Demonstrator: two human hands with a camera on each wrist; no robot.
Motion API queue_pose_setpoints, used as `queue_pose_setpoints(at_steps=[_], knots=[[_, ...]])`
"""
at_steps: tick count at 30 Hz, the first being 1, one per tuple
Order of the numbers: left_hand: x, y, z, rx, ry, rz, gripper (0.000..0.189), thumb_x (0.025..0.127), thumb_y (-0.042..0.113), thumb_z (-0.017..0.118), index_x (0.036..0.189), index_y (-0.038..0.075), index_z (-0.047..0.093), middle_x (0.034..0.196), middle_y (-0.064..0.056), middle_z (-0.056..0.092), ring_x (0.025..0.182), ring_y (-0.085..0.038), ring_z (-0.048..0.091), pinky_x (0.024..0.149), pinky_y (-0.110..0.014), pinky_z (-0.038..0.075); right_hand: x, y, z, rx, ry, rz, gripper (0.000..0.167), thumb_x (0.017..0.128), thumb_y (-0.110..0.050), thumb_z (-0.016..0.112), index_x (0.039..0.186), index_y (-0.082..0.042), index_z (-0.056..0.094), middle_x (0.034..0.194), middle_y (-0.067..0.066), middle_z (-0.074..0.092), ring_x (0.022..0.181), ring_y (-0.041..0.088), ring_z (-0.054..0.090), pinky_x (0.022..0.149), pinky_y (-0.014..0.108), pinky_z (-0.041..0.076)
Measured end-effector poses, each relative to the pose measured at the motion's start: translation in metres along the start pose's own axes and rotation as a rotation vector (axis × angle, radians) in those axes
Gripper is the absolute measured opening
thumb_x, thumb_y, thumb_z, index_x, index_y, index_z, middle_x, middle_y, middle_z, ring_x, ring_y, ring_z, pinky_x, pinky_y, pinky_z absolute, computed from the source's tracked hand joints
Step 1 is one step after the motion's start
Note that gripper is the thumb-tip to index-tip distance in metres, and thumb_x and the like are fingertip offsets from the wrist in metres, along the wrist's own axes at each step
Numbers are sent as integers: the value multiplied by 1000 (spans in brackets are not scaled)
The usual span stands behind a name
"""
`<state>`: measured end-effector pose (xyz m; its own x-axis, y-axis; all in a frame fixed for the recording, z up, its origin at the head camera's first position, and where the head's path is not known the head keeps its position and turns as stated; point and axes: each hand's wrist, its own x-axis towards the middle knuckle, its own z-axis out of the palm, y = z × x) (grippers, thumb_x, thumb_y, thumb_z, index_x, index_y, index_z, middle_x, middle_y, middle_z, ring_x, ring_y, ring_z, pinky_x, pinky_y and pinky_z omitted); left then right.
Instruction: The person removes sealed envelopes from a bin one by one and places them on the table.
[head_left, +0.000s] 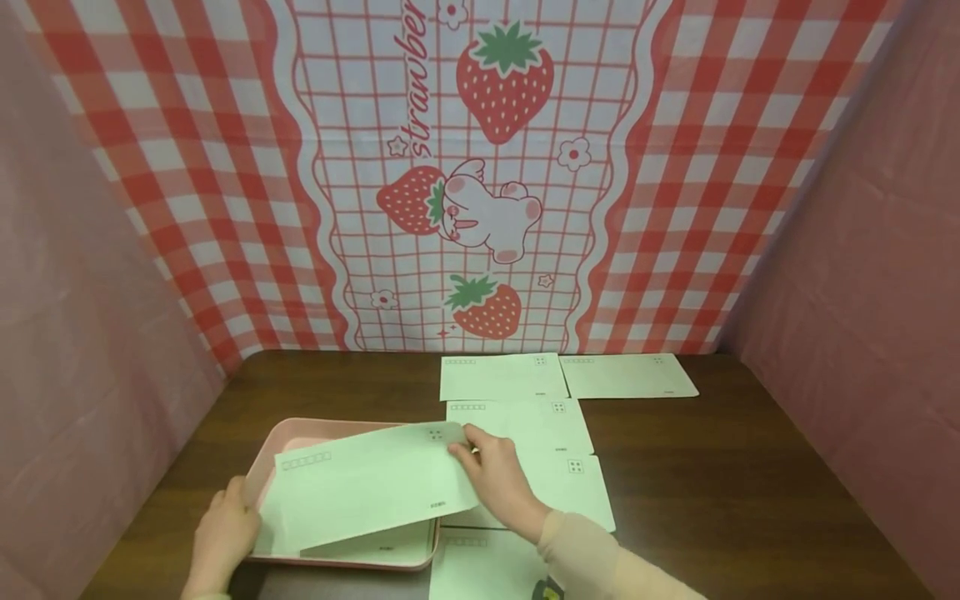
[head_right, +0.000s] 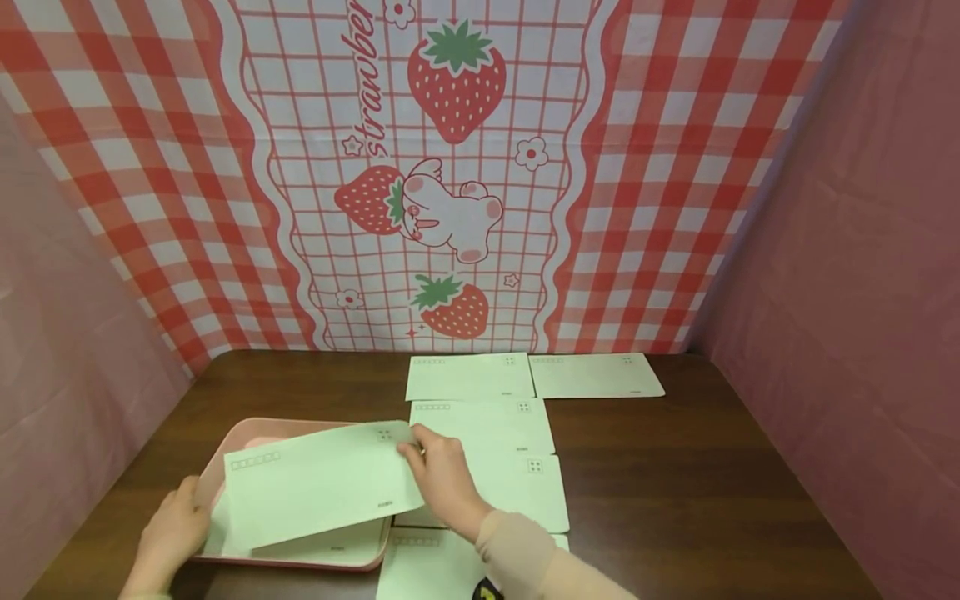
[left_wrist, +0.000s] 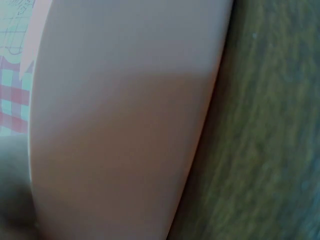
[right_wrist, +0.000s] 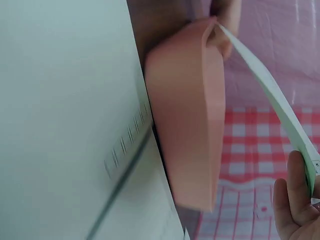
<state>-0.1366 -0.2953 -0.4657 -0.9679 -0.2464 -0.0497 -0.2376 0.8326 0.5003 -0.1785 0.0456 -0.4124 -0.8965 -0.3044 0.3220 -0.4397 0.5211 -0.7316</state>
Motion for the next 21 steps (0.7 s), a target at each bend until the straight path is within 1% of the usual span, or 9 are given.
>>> queue_pose_setpoints(at_steps=[3,4,9,11,16,21], knots=[[0,0,0,-3,6,1,44,81,4,35,122,-12,33,107,-39,44,96,-57,45,77,-60,38,4,5,-16,-11,36,50,26,89,-23,55,70,-10,43,56,-5,42,45,-1,31,41,14,28],[0,0,0,-2,8,1,44,81,4,35,122,-12,33,106,-39,44,95,-57,45,77,-60,38,5,7,-22,-25,51,69,25,89,-23,56,71,-10,44,55,-5,37,45,1,27,42,15,25],[0,0,1,5,5,3,43,83,3,34,122,-13,33,105,-40,44,94,-57,46,76,-60,38,8,22,-50,-46,109,170,26,88,-23,59,71,-9,44,56,-4,27,47,5,23,45,19,23],[1,0,2,5,1,5,42,83,3,34,122,-14,33,105,-40,45,94,-57,46,76,-60,38,8,30,-64,-46,135,208,26,87,-24,59,72,-8,45,57,-3,27,49,6,24,46,20,23],[1,-1,2,8,-1,7,43,83,3,33,122,-14,33,105,-40,45,94,-57,46,75,-60,38,10,50,-102,-60,198,295,23,87,-29,60,81,-7,56,57,-1,36,50,9,29,46,22,27],[1,-2,2,8,1,2,43,83,4,33,122,-14,33,106,-40,44,93,-57,46,75,-60,38,12,72,-135,-106,229,342,31,87,-36,57,84,-5,58,57,-2,37,52,9,31,48,25,28]])
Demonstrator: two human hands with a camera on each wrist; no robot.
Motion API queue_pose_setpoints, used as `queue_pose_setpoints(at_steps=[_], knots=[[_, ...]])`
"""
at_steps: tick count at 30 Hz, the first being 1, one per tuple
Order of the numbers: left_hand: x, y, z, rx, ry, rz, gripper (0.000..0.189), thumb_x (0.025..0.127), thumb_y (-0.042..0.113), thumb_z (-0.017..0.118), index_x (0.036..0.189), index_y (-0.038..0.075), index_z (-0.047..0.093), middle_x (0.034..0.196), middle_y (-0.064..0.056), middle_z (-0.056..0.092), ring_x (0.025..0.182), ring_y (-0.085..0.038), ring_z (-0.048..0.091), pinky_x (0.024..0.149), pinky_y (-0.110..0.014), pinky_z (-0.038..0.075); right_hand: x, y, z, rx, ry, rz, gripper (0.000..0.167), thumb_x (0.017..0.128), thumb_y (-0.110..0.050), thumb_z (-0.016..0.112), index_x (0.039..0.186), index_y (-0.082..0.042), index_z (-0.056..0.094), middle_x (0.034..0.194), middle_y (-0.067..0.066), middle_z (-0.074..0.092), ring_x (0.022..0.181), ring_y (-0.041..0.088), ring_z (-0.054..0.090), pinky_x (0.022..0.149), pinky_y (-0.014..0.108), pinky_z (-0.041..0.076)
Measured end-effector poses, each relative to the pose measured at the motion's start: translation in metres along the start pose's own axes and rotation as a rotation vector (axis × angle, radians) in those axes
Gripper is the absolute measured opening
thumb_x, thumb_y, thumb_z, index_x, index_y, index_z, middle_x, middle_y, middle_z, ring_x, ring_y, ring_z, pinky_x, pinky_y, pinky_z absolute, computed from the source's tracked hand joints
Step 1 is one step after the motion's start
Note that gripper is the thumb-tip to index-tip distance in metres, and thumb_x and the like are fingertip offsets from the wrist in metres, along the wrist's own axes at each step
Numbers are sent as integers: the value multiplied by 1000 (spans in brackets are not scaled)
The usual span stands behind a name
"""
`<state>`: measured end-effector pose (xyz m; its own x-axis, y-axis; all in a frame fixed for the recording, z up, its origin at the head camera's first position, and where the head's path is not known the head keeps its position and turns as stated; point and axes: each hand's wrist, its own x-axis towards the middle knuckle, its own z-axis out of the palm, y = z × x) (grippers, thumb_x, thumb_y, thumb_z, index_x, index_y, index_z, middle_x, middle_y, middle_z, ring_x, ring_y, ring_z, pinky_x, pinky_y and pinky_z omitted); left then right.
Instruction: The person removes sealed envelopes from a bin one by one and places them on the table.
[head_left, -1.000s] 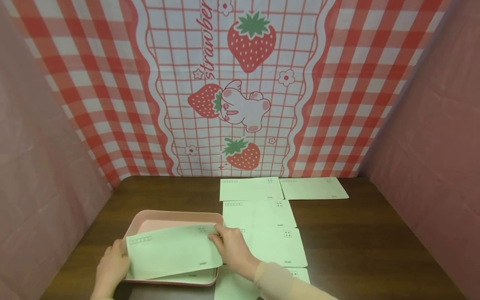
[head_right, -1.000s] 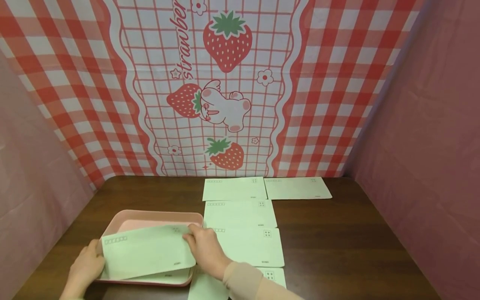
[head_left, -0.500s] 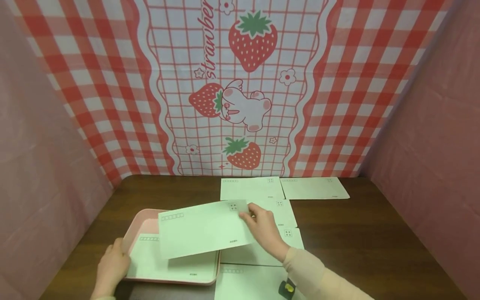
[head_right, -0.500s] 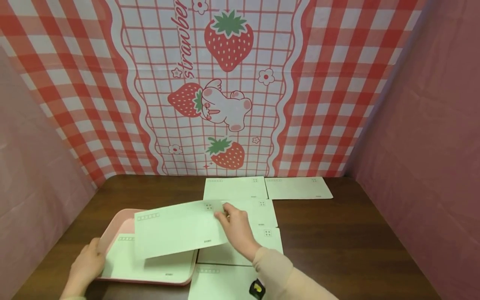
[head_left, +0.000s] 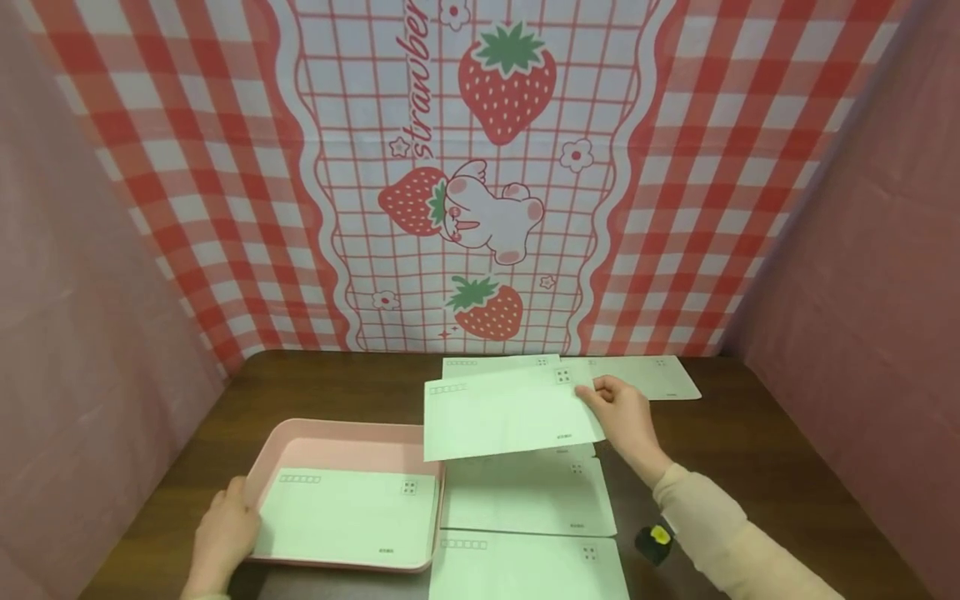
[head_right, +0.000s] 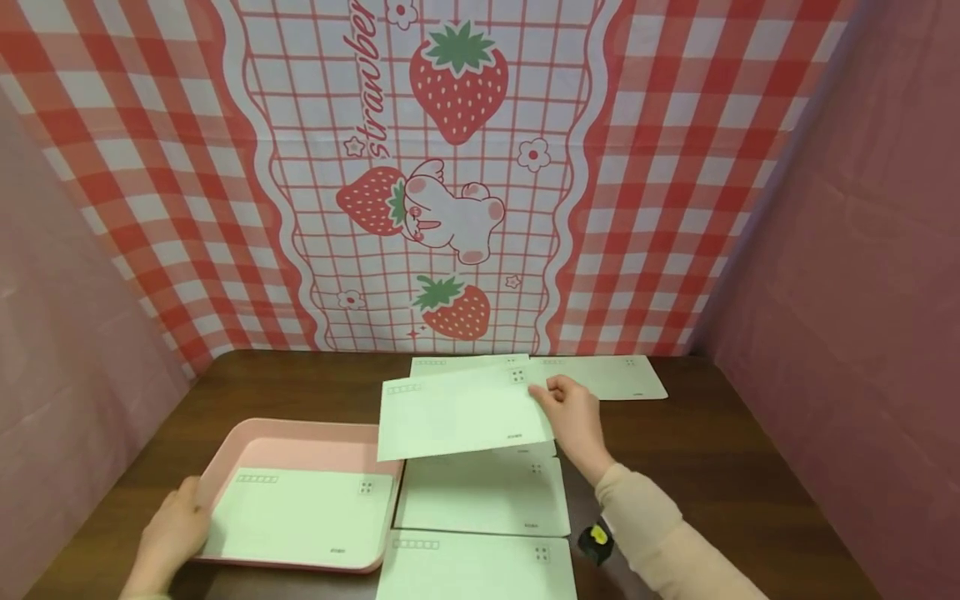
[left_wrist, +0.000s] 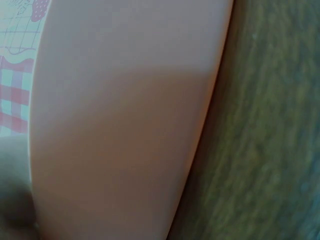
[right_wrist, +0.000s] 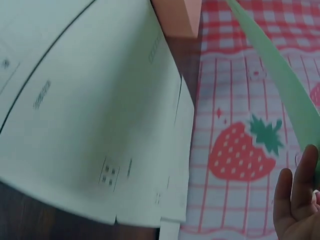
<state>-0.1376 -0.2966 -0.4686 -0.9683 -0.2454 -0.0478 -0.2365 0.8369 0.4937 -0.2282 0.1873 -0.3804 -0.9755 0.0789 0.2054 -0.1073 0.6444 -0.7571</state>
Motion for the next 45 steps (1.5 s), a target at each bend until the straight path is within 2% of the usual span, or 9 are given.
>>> queue_pose_setpoints(at_steps=[7,11,16,20,23,27,32,37,45], knots=[[-2,-1,1,-5,-5,-8,43,83,4,33,122,-14,33,106,-40,44,95,-57,45,76,-60,37,9,41,-27,-40,29,68,40,88,-42,54,88,-3,61,62,0,46,56,11,38,50,25,32],[-2,0,2,-2,-2,-7,43,83,4,34,122,-14,33,106,-40,44,94,-57,46,76,-60,38,10,64,-44,-51,39,137,48,88,-44,52,101,1,62,78,7,59,65,11,45,54,23,38],[-1,1,2,0,5,-3,43,83,3,34,123,-14,33,105,-40,45,93,-57,46,76,-60,38,14,92,-70,-57,9,198,61,89,-47,47,116,7,55,96,15,62,67,7,50,57,23,44],[-3,1,2,-3,7,-4,43,82,3,35,122,-14,33,105,-40,45,93,-56,47,76,-60,38,19,114,-90,-79,-13,178,64,91,-47,44,118,10,52,94,15,62,63,4,51,55,24,45],[-3,0,3,-6,10,-3,43,82,3,35,121,-14,34,104,-39,46,92,-56,48,75,-60,38,22,126,-103,-125,9,152,62,91,-46,43,116,11,53,95,17,63,61,2,51,54,23,44],[-2,0,3,-5,13,-1,43,82,3,35,121,-14,34,104,-39,46,92,-56,48,75,-60,38,25,138,-118,-183,23,124,60,93,-43,42,115,12,54,103,26,60,64,1,48,55,20,42],[-3,2,2,-2,22,-1,42,82,3,35,121,-13,34,104,-39,46,92,-56,47,75,-61,38,27,149,-128,-201,-31,110,60,94,-40,40,118,14,50,110,31,55,69,2,47,58,19,41],[-3,1,1,-3,19,-3,43,82,4,35,121,-14,34,103,-39,46,92,-56,47,75,-61,38,28,157,-132,-221,-88,134,62,94,-41,39,119,16,48,109,31,55,74,10,51,59,23,43],[-3,1,-1,-4,13,-8,43,82,3,34,122,-13,33,105,-39,45,93,-56,47,76,-61,38,39,163,-137,-385,-122,138,61,94,-43,39,116,12,53,104,29,58,80,29,54,60,32,40]])
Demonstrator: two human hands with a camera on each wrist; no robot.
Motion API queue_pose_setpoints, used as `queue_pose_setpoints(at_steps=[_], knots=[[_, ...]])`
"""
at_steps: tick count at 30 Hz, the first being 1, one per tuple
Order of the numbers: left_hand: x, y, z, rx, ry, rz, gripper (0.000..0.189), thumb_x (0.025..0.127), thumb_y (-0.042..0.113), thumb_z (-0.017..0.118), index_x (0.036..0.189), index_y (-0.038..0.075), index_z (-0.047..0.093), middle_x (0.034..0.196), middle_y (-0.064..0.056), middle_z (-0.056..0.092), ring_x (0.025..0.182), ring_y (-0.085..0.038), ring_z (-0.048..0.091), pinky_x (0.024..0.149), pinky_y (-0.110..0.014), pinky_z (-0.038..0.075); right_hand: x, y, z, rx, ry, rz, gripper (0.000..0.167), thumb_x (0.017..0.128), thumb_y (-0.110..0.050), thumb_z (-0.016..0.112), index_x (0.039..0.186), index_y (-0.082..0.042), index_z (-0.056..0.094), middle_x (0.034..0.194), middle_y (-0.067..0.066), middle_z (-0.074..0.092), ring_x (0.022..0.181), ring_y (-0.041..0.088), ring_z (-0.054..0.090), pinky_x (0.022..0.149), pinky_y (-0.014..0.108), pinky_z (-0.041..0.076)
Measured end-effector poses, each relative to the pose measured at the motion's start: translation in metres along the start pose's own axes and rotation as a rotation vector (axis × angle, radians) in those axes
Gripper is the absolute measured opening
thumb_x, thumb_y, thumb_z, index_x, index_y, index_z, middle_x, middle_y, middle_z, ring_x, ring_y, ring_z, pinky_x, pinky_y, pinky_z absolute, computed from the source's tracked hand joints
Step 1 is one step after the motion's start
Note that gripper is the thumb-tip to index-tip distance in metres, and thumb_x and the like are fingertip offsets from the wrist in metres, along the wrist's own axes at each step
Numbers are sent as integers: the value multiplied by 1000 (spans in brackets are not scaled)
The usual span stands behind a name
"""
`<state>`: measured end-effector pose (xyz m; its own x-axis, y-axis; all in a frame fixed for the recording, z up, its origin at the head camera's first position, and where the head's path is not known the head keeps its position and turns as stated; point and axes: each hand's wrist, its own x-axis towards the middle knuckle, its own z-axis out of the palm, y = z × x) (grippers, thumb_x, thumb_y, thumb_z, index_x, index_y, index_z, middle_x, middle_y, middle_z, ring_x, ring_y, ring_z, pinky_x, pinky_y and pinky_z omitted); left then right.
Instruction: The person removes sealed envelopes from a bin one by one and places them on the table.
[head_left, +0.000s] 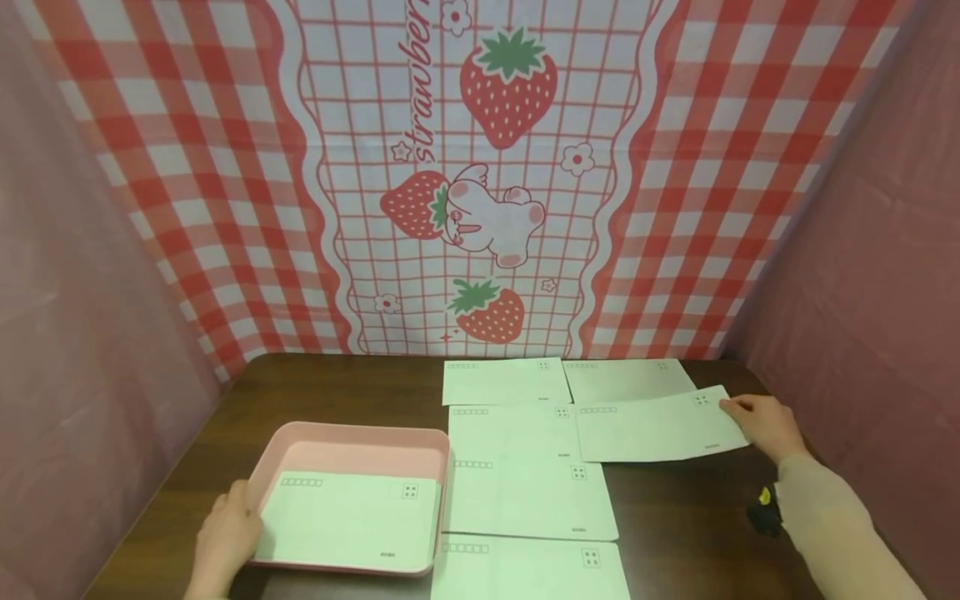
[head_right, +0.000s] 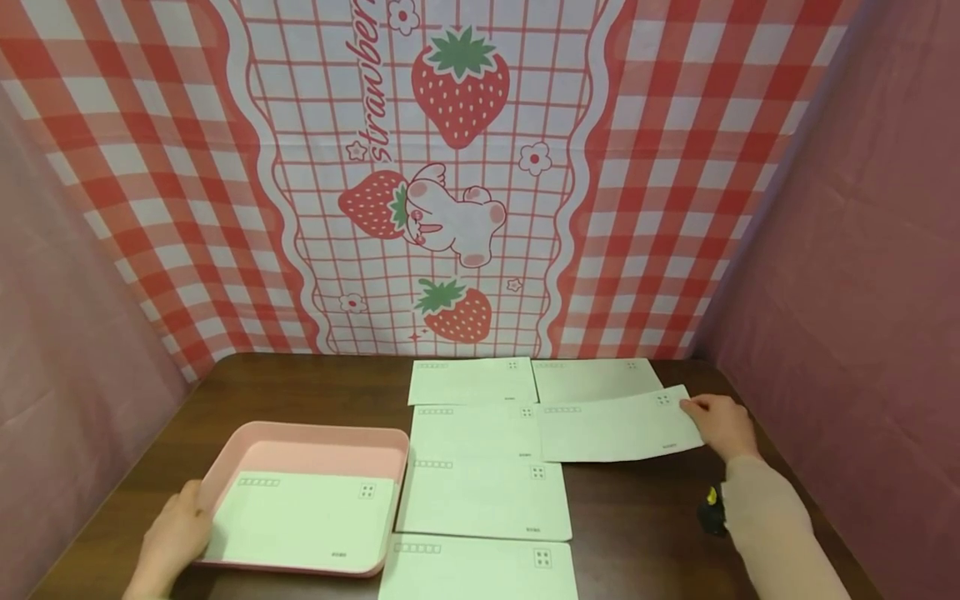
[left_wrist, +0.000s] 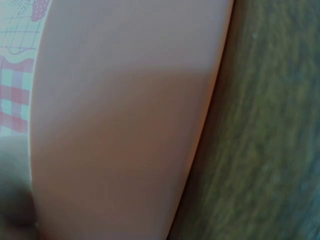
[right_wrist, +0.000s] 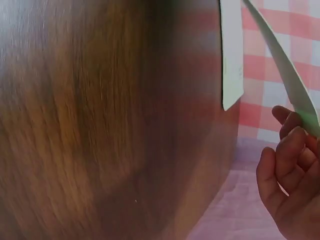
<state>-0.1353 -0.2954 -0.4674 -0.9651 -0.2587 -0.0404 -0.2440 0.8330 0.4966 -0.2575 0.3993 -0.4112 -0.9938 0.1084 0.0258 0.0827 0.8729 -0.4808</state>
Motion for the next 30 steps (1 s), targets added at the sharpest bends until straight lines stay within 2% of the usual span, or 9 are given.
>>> queue_pose_setpoints(at_steps=[4,8,11,17,22,25,30], knots=[[0,0,0,2,-1,-3,43,83,4,34,122,-13,33,106,-39,45,94,-57,46,77,-61,38,3,-3,0,-32,4,10,60,93,-42,40,117,12,50,107,31,56,81,33,53,62,38,41],[1,0,0,-1,-1,-9,43,83,4,33,123,-13,33,108,-40,44,97,-57,45,79,-62,37,4,-6,1,-55,46,12,53,92,-34,44,117,12,48,112,35,51,91,45,51,72,51,40],[1,0,0,-3,0,-8,43,83,4,33,123,-13,33,109,-40,43,97,-58,45,79,-62,37,5,-6,2,-77,67,35,46,91,-26,44,117,12,47,116,36,48,97,51,47,76,55,39],[1,0,0,0,0,-6,43,83,4,32,123,-13,33,107,-39,45,95,-57,46,78,-62,37,4,-5,5,-87,51,128,45,87,-19,41,120,10,43,116,32,50,99,53,46,74,55,40],[0,1,0,-6,0,-8,42,84,4,32,123,-13,33,107,-39,45,95,-57,46,78,-61,37,3,-5,9,-74,17,180,48,85,-18,39,123,12,39,120,35,45,102,55,43,78,56,40],[0,1,0,-7,0,-7,42,84,4,32,123,-13,33,107,-39,44,96,-57,45,78,-61,37,3,-5,12,-72,-3,185,49,86,-20,39,122,15,37,123,39,39,105,57,40,82,58,38],[-1,1,0,-5,0,-11,43,84,4,32,123,-14,33,108,-40,44,97,-58,44,79,-62,37,3,-6,17,-64,-12,150,50,88,-20,39,119,18,37,121,41,39,105,57,39,86,59,36]])
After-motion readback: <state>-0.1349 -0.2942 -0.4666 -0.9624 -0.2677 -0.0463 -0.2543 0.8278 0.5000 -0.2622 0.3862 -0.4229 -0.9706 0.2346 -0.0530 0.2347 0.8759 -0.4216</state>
